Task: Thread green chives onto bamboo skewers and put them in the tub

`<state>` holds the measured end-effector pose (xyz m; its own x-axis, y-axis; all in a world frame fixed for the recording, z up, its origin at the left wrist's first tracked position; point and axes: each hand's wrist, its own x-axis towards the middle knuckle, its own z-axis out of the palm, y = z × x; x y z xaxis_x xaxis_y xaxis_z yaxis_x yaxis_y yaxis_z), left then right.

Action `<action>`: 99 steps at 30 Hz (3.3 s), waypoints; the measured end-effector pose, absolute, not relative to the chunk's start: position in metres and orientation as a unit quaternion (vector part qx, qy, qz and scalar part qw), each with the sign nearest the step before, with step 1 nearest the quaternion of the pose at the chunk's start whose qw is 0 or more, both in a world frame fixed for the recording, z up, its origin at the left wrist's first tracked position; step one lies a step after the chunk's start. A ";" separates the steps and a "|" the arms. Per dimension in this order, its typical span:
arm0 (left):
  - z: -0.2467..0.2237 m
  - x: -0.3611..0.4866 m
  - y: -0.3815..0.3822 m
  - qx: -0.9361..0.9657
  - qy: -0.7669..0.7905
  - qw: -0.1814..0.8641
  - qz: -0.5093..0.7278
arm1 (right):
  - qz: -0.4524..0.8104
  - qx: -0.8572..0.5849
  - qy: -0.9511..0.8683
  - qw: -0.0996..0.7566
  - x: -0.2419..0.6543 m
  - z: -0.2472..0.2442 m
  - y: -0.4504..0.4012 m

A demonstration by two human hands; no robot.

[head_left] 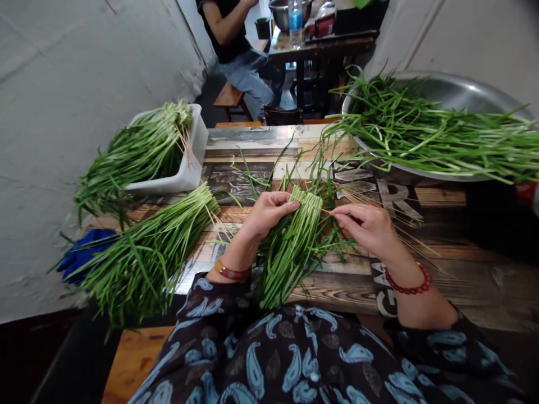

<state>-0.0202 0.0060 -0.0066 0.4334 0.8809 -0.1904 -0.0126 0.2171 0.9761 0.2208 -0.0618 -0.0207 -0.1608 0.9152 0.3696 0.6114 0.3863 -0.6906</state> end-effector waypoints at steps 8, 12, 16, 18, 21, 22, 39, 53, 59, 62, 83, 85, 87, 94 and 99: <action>0.001 -0.020 0.005 0.531 0.370 0.709 0.279 | 0.111 -0.500 -0.758 0.405 0.221 -0.024 -0.058; -0.004 -0.020 0.006 0.567 0.400 0.675 0.249 | 0.058 -0.512 -0.760 0.397 0.222 -0.024 -0.058; -0.008 -0.022 0.008 0.587 0.411 0.630 0.300 | 0.052 -0.530 -0.762 0.368 0.225 -0.021 -0.057; -0.004 -0.023 0.007 0.571 0.406 0.635 0.326 | 0.073 -0.511 -0.773 0.370 0.228 -0.013 -0.057; 0.010 -0.027 0.002 0.581 0.376 0.634 0.346 | 0.063 -0.495 -0.777 0.384 0.235 0.013 -0.059; 0.015 -0.029 -0.001 0.594 0.365 0.628 0.346 | 0.045 -0.499 -0.773 0.390 0.237 0.025 -0.059; 0.072 -0.047 -0.022 0.583 0.283 0.484 0.587 | -0.057 -0.471 -0.767 0.432 0.232 0.115 -0.085; 0.086 -0.036 -0.005 0.541 0.191 0.669 0.472 | 0.049 -0.477 -0.780 0.402 0.227 0.107 -0.085; 0.082 -0.027 0.002 0.516 0.208 0.666 0.497 | 0.087 -0.496 -0.755 0.420 0.228 0.099 -0.084; 0.072 -0.028 0.017 0.501 0.306 0.621 0.519 | 0.105 -0.521 -0.723 0.441 0.232 0.096 -0.083; 0.087 -0.037 -0.014 0.667 0.254 0.523 0.465 | 0.087 -0.486 -0.657 0.570 0.201 0.134 -0.088; 0.084 -0.034 -0.021 0.653 0.267 0.560 0.434 | 0.119 -0.451 -0.630 0.621 0.193 0.137 -0.086; 0.077 -0.038 -0.023 0.621 0.291 0.574 0.448 | 0.143 -0.430 -0.614 0.646 0.190 0.137 -0.085; 0.085 -0.064 -0.030 0.657 0.308 0.541 0.424 | 0.268 -0.449 -0.625 0.579 0.197 0.111 -0.094; 0.089 -0.076 -0.045 0.726 0.293 0.566 0.259 | 0.300 -0.431 -0.597 0.607 0.206 0.095 -0.112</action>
<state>-0.0763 -0.0453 0.0888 0.6941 0.7185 0.0447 0.1317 -0.1878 0.9733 0.2063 -0.1118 0.0951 0.1071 0.8780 0.4665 0.1507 0.4495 -0.8805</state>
